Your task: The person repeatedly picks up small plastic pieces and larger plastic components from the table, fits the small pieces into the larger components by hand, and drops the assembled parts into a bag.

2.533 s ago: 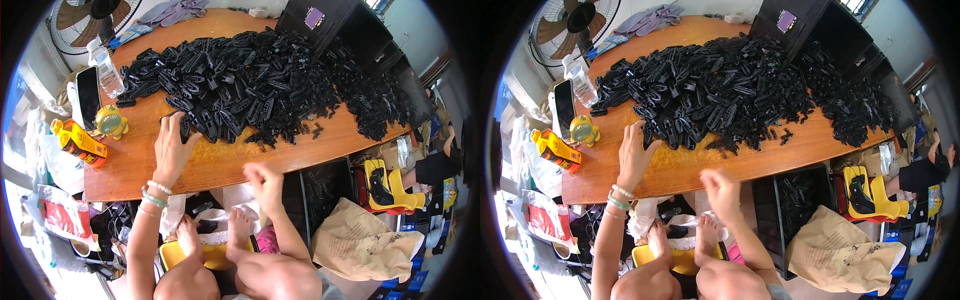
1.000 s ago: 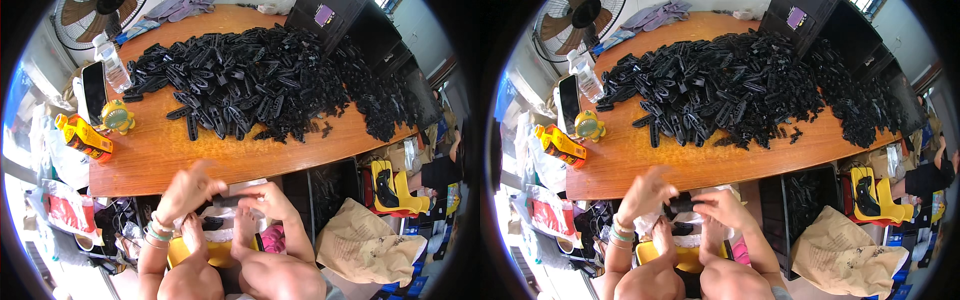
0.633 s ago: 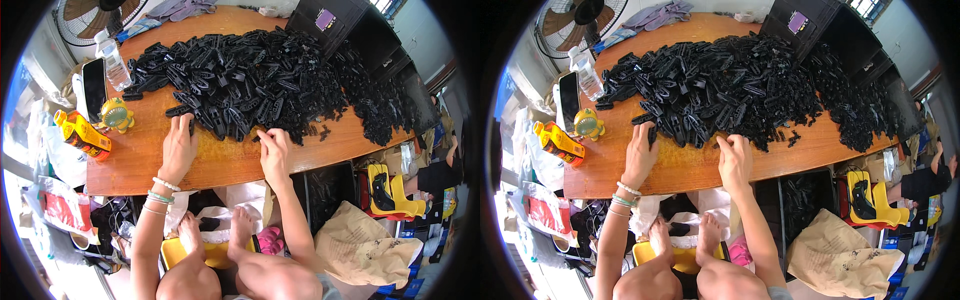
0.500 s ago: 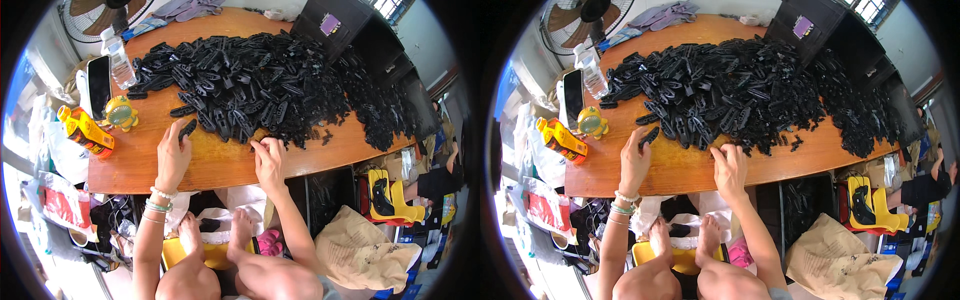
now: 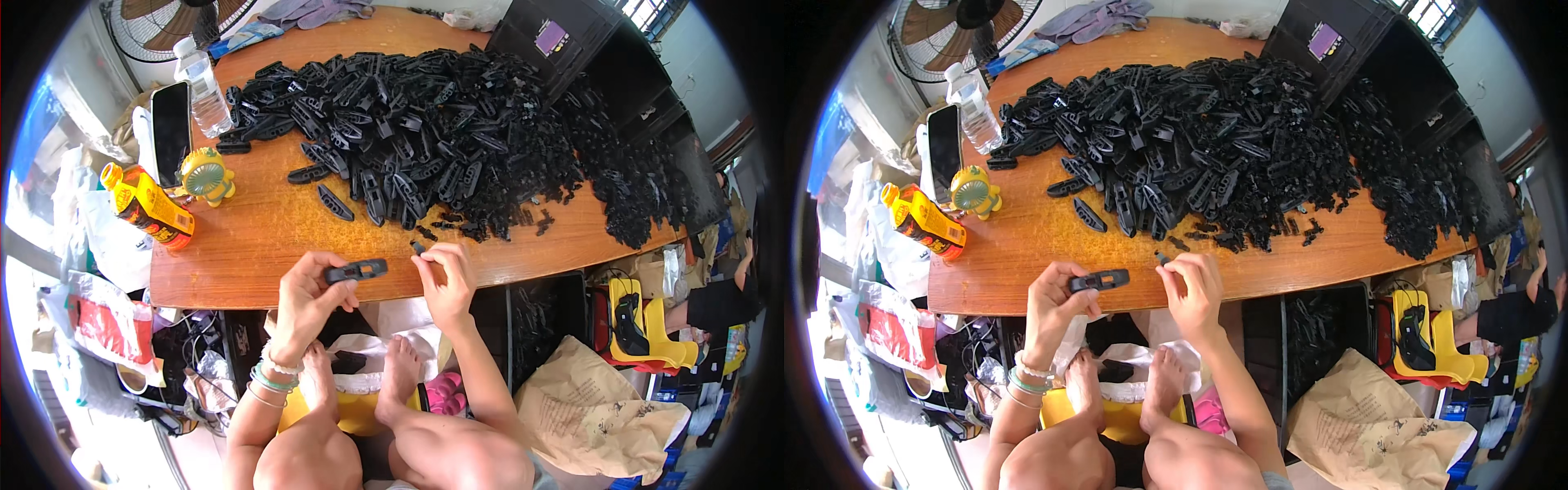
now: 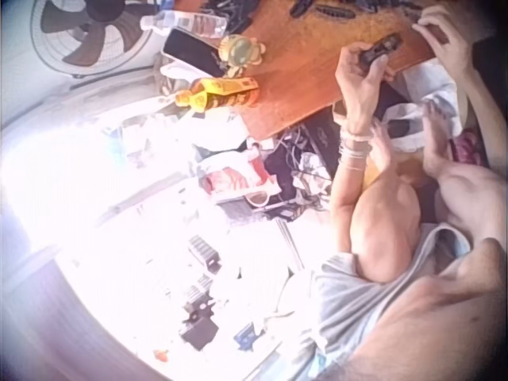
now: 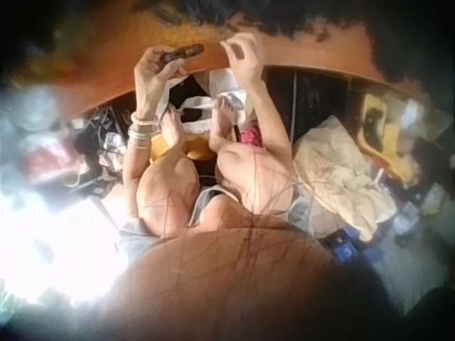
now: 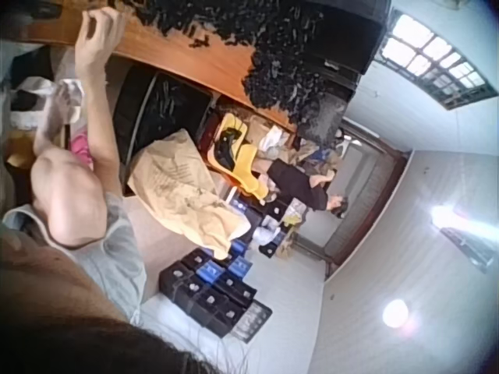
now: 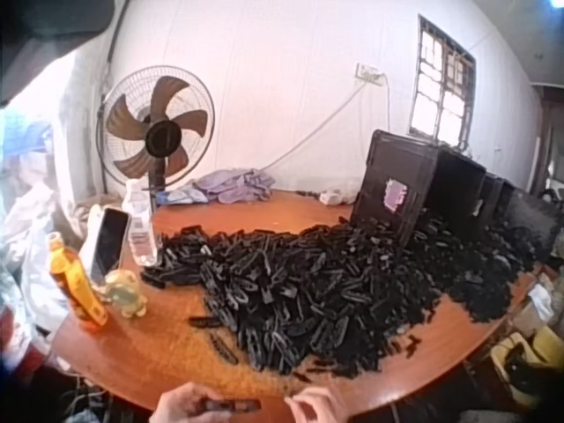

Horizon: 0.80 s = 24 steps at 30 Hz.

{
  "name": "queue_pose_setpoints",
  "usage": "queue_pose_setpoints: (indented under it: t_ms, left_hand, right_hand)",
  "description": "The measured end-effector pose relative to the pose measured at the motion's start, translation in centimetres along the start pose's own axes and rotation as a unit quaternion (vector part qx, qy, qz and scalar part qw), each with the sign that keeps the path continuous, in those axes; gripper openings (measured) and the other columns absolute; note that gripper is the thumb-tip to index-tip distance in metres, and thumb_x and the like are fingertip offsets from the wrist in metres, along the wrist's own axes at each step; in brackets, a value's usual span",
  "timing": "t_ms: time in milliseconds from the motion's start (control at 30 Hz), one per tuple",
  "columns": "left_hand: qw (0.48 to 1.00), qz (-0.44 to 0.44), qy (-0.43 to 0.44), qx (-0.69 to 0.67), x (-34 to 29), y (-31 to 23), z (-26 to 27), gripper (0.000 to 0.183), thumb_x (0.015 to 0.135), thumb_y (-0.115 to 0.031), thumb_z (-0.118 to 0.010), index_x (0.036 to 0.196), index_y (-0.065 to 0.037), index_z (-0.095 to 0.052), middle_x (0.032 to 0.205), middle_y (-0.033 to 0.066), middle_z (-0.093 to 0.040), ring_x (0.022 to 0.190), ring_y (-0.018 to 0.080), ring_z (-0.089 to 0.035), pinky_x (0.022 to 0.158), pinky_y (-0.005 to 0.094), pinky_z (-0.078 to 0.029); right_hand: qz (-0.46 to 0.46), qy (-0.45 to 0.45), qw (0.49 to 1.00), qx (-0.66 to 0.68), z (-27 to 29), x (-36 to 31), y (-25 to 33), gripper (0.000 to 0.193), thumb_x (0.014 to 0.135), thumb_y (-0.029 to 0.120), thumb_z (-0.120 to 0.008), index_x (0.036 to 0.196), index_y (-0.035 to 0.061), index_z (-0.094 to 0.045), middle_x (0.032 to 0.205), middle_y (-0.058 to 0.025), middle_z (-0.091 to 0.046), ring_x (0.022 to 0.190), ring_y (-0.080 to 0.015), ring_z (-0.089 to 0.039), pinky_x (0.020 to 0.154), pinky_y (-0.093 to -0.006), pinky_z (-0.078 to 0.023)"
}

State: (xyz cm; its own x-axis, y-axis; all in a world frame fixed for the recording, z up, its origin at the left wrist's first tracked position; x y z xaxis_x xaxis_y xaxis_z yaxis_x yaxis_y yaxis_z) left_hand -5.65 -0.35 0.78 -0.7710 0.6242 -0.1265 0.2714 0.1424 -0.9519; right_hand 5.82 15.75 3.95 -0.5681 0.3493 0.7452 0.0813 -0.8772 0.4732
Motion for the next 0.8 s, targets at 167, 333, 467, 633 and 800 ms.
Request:
queue_pose_setpoints:
  t_ms: [167,333,467,633,800]
  left_hand:
    - [0.996,0.015,0.090,0.020,-1.0,0.1,-2.1,0.023,0.082,0.008,-0.062,0.101,0.004,-0.050,0.085,0.0091,-0.061,0.071,0.0136,-0.064,0.063,0.0239,-0.053]
    - [0.995,0.046,0.089,0.019,-1.6,-0.4,-3.1,0.021,0.080,0.010,-0.063,0.096,0.004,-0.049,0.082,0.0135,-0.062,0.071,0.0181,-0.065,0.064,0.0265,-0.055]
    - [0.997,0.038,0.062,-0.024,-2.0,0.6,-3.3,0.019,0.083,0.005,-0.063,0.097,0.003,-0.051,0.087,0.0107,-0.063,0.079,0.0160,-0.065,0.072,0.0263,-0.054]
    - [0.991,0.052,0.115,-0.040,-2.3,0.2,-3.9,0.028,0.085,0.007,-0.059,0.110,0.003,-0.048,0.091,0.0130,-0.065,0.084,0.0158,-0.065,0.076,0.0271,-0.053]
    - [0.987,0.073,0.138,0.029,-2.4,0.3,-3.8,0.043,0.080,0.005,-0.066,0.117,0.003,-0.045,0.089,0.0130,-0.066,0.084,0.0156,-0.066,0.073,0.0259,-0.054]
  right_hand:
    - [-0.075,0.004,0.985,0.154,2.0,0.8,3.9,0.019,0.072,-0.007,-0.071,0.087,0.0006,-0.063,0.083,-0.0115,-0.060,0.068,-0.0233,-0.060,0.058,-0.0286,-0.048]
    - [-0.001,0.083,0.983,0.166,1.7,1.5,6.4,0.020,0.075,-0.008,-0.067,0.091,0.0009,-0.064,0.088,-0.0106,-0.062,0.074,-0.0238,-0.062,0.062,-0.0309,-0.050]
    - [-0.131,0.038,0.981,0.136,1.9,0.5,4.7,0.017,0.078,-0.006,-0.065,0.093,0.0011,-0.064,0.089,-0.0116,-0.062,0.076,-0.0244,-0.063,0.064,-0.0310,-0.050]
    - [-0.206,0.054,0.952,0.219,1.4,-0.6,4.0,0.016,0.077,-0.007,-0.065,0.092,-0.0004,-0.067,0.089,-0.0110,-0.064,0.078,-0.0205,-0.063,0.068,-0.0286,-0.050]
    - [-0.172,0.073,0.953,0.237,1.5,-0.8,5.2,0.016,0.076,-0.008,-0.066,0.090,-0.0014,-0.066,0.089,-0.0117,-0.063,0.080,-0.0217,-0.062,0.069,-0.0286,-0.050]
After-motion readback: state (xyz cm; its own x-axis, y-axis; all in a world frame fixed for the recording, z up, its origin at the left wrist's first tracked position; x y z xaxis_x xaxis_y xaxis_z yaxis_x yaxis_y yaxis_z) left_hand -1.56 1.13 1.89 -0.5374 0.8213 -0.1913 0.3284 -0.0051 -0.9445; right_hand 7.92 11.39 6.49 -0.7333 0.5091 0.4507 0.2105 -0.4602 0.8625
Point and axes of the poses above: each hand's wrist, its own x-axis towards the middle knuckle, its own z-axis out of the back of the hand, y = z × x, the point moved 8 cm from there along x, towards the middle knuckle
